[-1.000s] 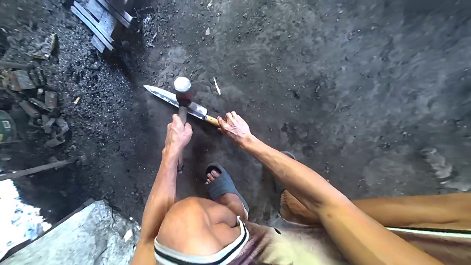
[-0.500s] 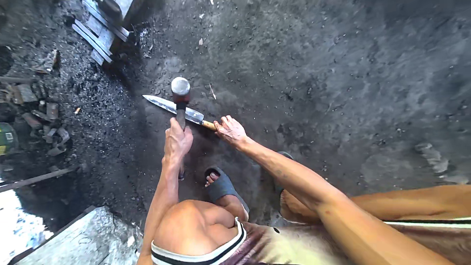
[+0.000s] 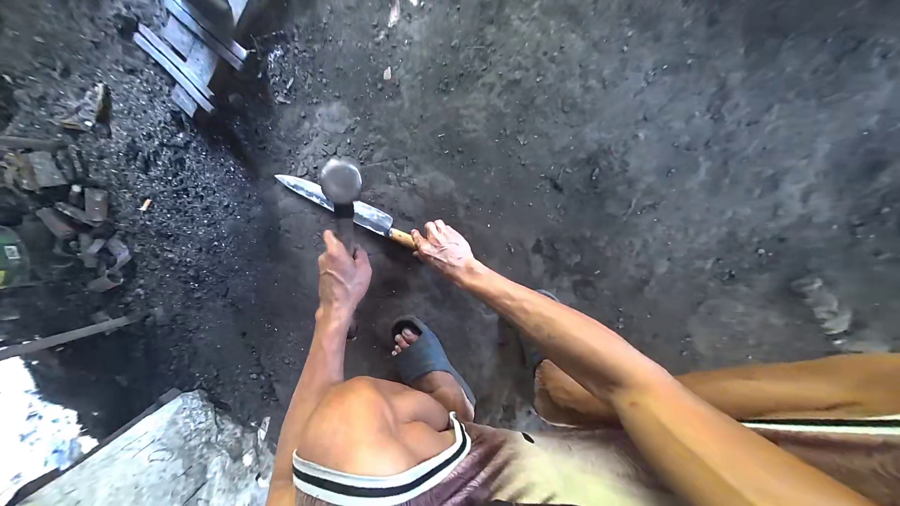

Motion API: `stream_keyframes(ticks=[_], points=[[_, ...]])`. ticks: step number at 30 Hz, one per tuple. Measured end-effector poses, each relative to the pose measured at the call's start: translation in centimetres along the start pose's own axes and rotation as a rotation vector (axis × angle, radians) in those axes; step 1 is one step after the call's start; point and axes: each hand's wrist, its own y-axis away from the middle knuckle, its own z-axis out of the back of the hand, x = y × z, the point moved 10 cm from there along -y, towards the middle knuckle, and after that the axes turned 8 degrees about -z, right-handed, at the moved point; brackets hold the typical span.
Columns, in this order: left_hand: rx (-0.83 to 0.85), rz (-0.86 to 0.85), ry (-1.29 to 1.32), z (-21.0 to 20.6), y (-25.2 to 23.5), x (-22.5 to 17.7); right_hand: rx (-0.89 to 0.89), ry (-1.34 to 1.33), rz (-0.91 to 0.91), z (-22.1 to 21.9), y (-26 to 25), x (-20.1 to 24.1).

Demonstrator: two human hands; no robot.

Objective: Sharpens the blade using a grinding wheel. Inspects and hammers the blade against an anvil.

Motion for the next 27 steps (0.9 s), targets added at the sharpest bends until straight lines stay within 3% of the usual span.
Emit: stream_keyframes(ticks=[2,4,8,11,13,15,18,21,24,27], points=[[0.109,0.033,-0.008,-3.0,-1.9,2.3,0.004,0.000,0.002,-0.1,0.2,0.1],[0.170,0.068,-0.001,-2.9,-3.0,3.0,0.011,0.018,0.020,-0.5,0.2,0.3],[0.008,-0.023,-0.016,1.4,-1.5,0.0,0.036,0.037,0.021,-0.4,0.1,0.4],[-0.055,-0.026,0.003,0.3,-2.0,0.7,0.028,0.038,0.026,0.1,0.1,0.3],[0.077,0.095,-0.026,-2.1,-4.2,3.2,0.016,0.045,0.025,-0.1,0.0,0.3],[0.152,0.167,0.007,-1.4,-5.0,3.8,0.012,0.062,0.021,-0.1,-0.1,0.1],[0.018,0.084,0.022,2.6,-3.1,1.9,0.036,0.061,0.026,0.0,-0.3,0.2],[-0.090,-0.006,-0.001,1.8,-2.7,1.5,0.053,0.065,0.026,0.1,0.0,0.1],[0.092,0.126,-0.021,-1.3,-5.5,4.2,0.020,0.039,0.032,-0.2,-0.1,0.3],[0.103,0.129,-0.008,1.3,-6.4,2.9,0.024,0.054,0.022,0.1,-0.4,0.0]])
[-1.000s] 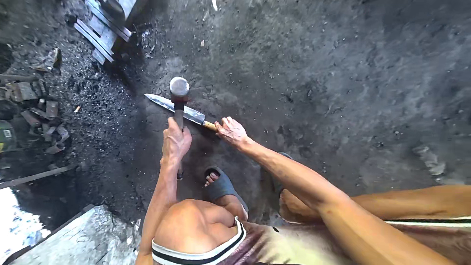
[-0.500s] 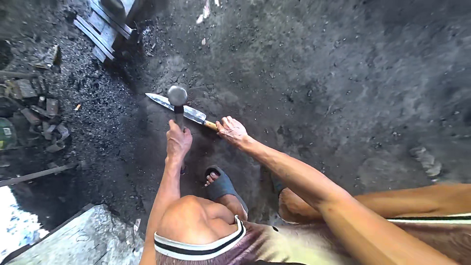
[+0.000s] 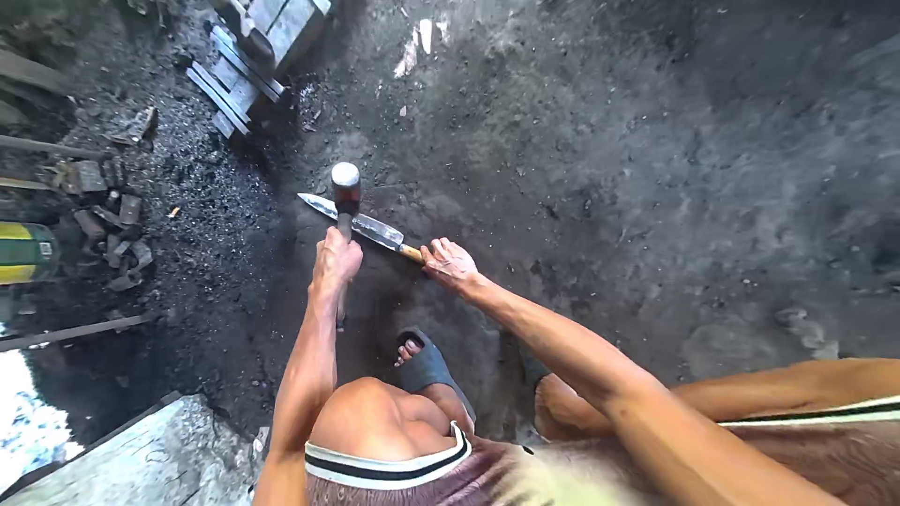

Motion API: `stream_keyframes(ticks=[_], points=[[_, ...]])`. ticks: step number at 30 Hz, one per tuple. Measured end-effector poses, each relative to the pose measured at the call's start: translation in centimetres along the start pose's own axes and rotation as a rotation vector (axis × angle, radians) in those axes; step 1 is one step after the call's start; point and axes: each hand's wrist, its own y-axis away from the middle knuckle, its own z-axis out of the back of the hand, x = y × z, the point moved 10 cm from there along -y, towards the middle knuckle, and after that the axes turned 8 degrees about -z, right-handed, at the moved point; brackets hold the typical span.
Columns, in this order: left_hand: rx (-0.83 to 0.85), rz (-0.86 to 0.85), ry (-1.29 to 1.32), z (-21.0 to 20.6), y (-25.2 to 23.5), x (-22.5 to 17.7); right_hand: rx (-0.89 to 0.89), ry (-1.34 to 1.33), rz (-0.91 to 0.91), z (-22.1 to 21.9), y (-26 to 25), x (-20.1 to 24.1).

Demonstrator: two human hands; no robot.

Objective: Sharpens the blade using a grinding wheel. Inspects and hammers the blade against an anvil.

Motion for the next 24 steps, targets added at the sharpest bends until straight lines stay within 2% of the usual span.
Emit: stream_keyframes(ticks=[2,4,5,7,9,10,13,15,18,21,24], points=[[-0.093,-0.059,0.018,1.7,3.0,-0.8,0.042,0.003,-0.004,0.0,0.2,0.2],[-0.188,-0.121,0.039,1.4,4.6,-1.2,0.083,0.015,-0.004,0.0,0.4,0.2],[-0.176,-0.110,0.048,0.8,4.6,-0.9,0.082,0.019,-0.005,0.0,0.5,0.3],[0.093,0.053,0.037,-1.1,3.0,0.1,0.023,0.015,-0.003,0.2,0.4,0.3],[-0.025,0.006,-0.004,-1.4,0.2,1.4,-0.005,0.033,0.006,0.0,0.4,0.3],[-0.039,-0.006,-0.011,-0.3,-0.2,0.9,0.002,0.035,0.007,0.2,0.2,0.2],[-0.121,-0.071,-0.012,1.7,2.7,-0.6,0.025,0.034,0.010,-0.3,0.1,0.3],[-0.180,-0.123,0.001,0.6,3.2,-0.5,0.015,0.031,0.011,-0.3,0.3,0.0],[-0.021,0.010,0.003,-2.0,-0.3,1.7,-0.008,0.035,0.009,-0.5,0.3,0.3],[-0.032,0.010,0.068,1.2,-1.0,-0.1,0.012,0.011,0.003,0.2,0.1,-0.1],[-0.171,-0.096,0.028,2.7,3.0,-1.6,0.006,0.010,0.020,-0.5,0.4,0.0]])
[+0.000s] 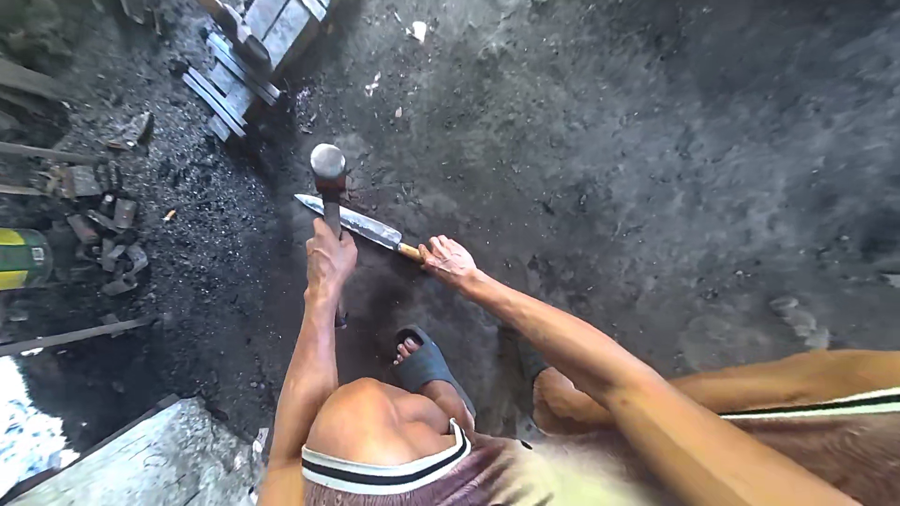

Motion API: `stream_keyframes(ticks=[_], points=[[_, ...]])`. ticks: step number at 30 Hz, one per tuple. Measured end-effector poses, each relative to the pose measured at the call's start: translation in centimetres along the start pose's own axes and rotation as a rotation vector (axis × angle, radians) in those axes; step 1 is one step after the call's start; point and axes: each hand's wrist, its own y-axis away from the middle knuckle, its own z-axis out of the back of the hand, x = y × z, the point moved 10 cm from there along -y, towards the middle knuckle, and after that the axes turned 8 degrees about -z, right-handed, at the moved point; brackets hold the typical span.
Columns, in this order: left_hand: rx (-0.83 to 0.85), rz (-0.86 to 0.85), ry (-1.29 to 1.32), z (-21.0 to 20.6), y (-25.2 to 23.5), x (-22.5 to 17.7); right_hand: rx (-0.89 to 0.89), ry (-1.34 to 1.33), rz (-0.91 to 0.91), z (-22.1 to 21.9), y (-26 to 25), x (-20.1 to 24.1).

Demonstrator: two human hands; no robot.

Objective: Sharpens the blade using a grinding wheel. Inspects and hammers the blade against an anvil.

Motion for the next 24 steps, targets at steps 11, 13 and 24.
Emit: stream_keyframes(ticks=[11,13,24], points=[[0.046,0.225,0.416,-4.6,2.5,6.7,0.121,-0.227,-0.219,2.2,0.8,-1.5],[0.023,0.285,0.264,-5.5,4.5,10.2,0.034,-0.350,-0.256,5.4,1.5,-1.1],[-0.035,0.424,0.220,-9.4,10.5,16.6,-0.470,-0.401,0.485,20.4,6.6,17.6]])
